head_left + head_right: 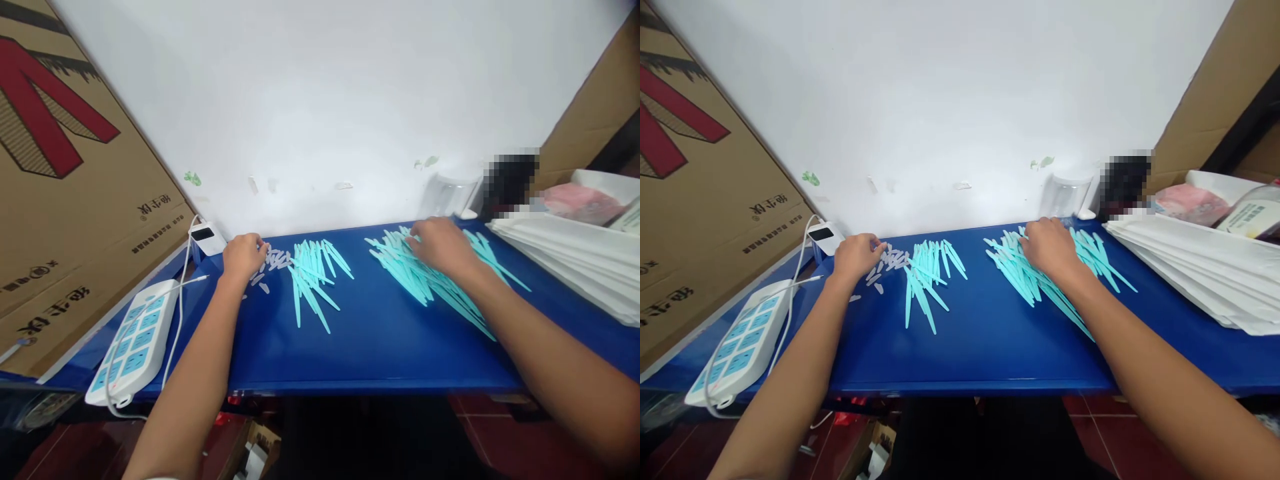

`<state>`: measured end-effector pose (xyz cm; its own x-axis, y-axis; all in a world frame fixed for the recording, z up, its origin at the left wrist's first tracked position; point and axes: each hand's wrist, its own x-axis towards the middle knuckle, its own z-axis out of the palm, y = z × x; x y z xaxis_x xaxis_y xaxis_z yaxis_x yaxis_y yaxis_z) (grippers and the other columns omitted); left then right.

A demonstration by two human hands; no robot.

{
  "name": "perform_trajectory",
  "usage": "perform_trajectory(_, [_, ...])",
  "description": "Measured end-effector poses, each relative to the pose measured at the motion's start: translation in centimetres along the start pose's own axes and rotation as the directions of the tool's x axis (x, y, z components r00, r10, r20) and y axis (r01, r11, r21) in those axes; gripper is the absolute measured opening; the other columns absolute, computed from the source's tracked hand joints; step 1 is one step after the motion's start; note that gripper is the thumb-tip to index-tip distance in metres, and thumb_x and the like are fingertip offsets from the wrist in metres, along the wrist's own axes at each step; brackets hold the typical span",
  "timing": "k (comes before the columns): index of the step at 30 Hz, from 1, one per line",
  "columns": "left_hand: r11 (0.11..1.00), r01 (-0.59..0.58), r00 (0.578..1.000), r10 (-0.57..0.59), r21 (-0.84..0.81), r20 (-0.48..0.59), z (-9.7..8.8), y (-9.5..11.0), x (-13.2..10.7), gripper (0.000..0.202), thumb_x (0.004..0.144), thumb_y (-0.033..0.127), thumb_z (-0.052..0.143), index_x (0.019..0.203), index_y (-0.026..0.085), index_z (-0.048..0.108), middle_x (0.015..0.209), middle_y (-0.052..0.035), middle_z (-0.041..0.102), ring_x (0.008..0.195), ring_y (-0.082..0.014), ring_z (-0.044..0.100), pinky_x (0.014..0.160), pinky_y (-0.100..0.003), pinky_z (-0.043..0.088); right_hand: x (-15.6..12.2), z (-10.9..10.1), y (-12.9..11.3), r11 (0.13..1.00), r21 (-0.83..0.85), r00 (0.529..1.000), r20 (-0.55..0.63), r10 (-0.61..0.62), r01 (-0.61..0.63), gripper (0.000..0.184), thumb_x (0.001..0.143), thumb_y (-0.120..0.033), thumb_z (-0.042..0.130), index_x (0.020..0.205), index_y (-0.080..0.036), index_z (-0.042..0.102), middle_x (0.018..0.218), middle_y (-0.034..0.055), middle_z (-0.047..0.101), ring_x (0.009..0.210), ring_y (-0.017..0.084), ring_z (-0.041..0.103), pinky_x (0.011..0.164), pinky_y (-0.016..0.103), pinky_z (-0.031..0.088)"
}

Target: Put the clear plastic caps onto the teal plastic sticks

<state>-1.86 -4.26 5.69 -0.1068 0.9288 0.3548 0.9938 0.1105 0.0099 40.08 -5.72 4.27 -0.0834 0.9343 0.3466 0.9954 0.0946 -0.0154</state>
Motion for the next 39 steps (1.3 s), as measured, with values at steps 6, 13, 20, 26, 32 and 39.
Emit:
perform_trajectory(6, [0.998,0.032,0.988,-0.038,0.046,0.151,-0.5,-2.7,0.6,0.049,0.095,0.061,0.051,0.112,0.021,0.072,0.117,-0.0175,0.073,0.111,-0.0381,0.067,0.090,-0.046,0.053,-0.2,-0.2,-5.9,0.958,0.268,0.976,0.158,-0.151,0.105,0.034,0.100,-0.046,0.058,0.111,-0.017,0.073,0.101,0.0110,0.077,0.089,0.026,0.071,0.074,0.033,0.047])
perform_trajectory(13, [0.998,-0.051,0.996,0.048,0.031,0.070,1.9,0.8,-0.6,0.060,0.104,0.057,0.029,0.135,0.018,0.061,0.132,-0.0224,0.063,0.127,-0.0402,0.055,0.100,-0.052,0.048,0.2,1.1,-11.0,0.971,0.187,0.939,0.284,-0.196,0.146,0.039,0.107,-0.038,0.042,0.123,-0.009,0.063,0.122,0.0211,0.068,0.109,0.033,0.068,0.090,0.039,0.049])
perform_trajectory(20, [0.998,0.033,0.997,-0.036,0.046,0.066,4.3,3.5,-1.2,0.062,0.102,0.058,0.033,0.136,0.013,0.060,0.138,-0.0281,0.057,0.129,-0.0439,0.051,0.099,-0.059,0.046,1.4,2.2,-15.8,0.987,0.154,0.934,0.344,-0.095,0.043,0.063,0.104,-0.047,0.042,0.142,0.003,0.049,0.140,0.0337,0.054,0.119,0.041,0.064,0.095,0.047,0.052])
perform_trajectory(26, [1.000,0.003,0.997,-0.005,0.026,0.077,4.7,3.4,-1.3,0.056,0.104,0.050,0.034,0.135,0.010,0.058,0.132,-0.0269,0.061,0.122,-0.0411,0.060,0.094,-0.049,0.051,1.6,2.2,-17.1,0.988,0.151,0.920,0.386,-0.062,0.003,0.047,0.103,-0.028,0.044,0.138,0.002,0.051,0.135,0.0328,0.058,0.118,0.036,0.067,0.094,0.042,0.054])
perform_trajectory(32, [0.999,-0.020,0.995,0.016,0.037,0.101,4.7,3.4,-1.2,0.049,0.106,0.042,0.032,0.131,0.011,0.059,0.126,-0.0238,0.065,0.112,-0.0386,0.067,0.092,-0.047,0.052,2.1,2.4,-18.2,0.988,0.149,0.931,0.363,-0.020,-0.037,0.059,0.106,-0.042,0.040,0.141,0.004,0.049,0.136,0.0351,0.056,0.120,0.038,0.065,0.096,0.043,0.054])
perform_trajectory(39, [0.999,-0.024,0.992,0.019,0.044,0.121,4.7,3.3,-1.2,0.047,0.106,0.039,0.030,0.128,0.012,0.062,0.126,-0.0234,0.066,0.112,-0.0385,0.068,0.091,-0.047,0.052,3.5,1.8,-18.9,0.984,0.178,0.910,0.410,-0.063,-0.011,0.069,0.102,-0.056,0.044,0.136,0.002,0.061,0.134,0.0344,0.062,0.127,0.040,0.062,0.098,0.045,0.054])
